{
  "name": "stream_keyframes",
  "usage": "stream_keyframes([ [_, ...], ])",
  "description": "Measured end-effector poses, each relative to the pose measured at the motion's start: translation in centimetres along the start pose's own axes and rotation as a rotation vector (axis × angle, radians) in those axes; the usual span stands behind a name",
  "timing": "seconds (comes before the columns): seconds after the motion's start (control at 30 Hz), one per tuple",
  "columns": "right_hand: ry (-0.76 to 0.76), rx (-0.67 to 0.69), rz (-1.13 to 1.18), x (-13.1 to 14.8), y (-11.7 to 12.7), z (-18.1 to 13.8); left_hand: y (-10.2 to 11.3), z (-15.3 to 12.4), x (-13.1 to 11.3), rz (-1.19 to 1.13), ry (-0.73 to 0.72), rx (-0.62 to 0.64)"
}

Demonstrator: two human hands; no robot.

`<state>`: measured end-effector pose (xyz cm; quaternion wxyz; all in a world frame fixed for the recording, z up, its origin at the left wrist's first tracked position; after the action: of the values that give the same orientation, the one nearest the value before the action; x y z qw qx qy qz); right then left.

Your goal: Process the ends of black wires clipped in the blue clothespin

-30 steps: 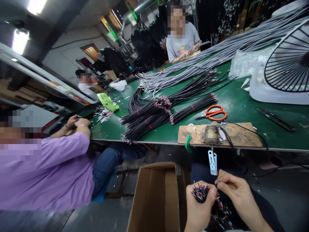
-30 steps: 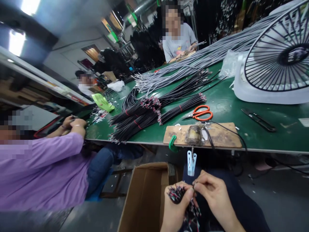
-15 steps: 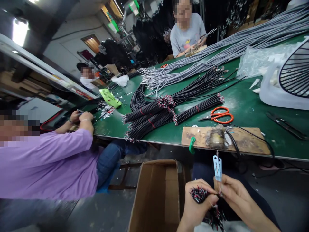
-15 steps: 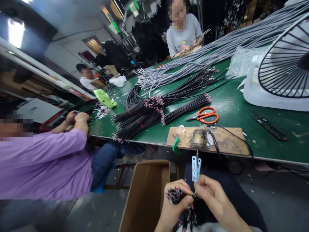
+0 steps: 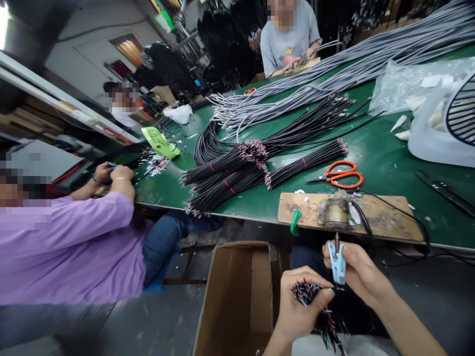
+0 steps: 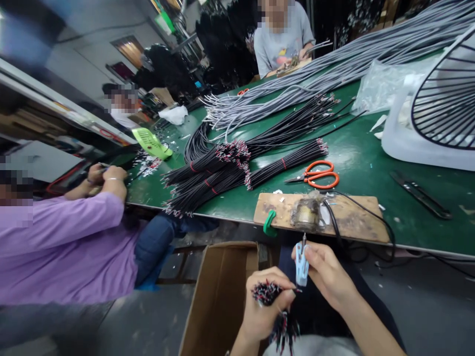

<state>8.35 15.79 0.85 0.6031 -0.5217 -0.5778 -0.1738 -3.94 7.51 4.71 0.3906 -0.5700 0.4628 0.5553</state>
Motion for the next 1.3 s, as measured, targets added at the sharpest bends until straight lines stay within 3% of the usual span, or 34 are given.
stream_keyframes([
  [0.5,-0.075,0.082,0.209,-0.9,-0.1,-0.3,-0.5,0.2,0.1,0.06,0.016,0.011],
  [0.83,-0.077,0.043,0.167,-3.5,4.0,-1.3,-0.2,0.1,-0.2,0.06,-0.013,0.026],
  [0.93,-0.05,0.022,-0.026,-3.6,4.8,-2.5,-0.3,-0.3,1.0,-0.014,0.022,0.046],
  [1.0,0.01,0.044,-0.23,-3.0,4.5,-3.2,-0.5,-0.7,2.3,-0.075,0.128,0.066],
  [1.13,0.258,0.189,-0.506,-1.0,2.4,-4.1,-0.9,-1.7,4.3,-0.082,0.331,0.076],
  [1.3,0.463,0.267,-0.703,0.7,0.4,-4.5,-1.3,-1.7,3.7,0.032,0.273,0.005],
])
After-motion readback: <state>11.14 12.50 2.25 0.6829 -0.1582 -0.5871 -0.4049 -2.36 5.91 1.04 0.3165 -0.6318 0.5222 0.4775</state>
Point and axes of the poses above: each hand's wrist, its own z-axis towards the middle knuckle, its own y-axis out of the back of the hand, x = y × z, the point moved 3 cm from there along z, towards the middle knuckle, and after that the axes turned 5 degrees about y, right-handed, at the moved point
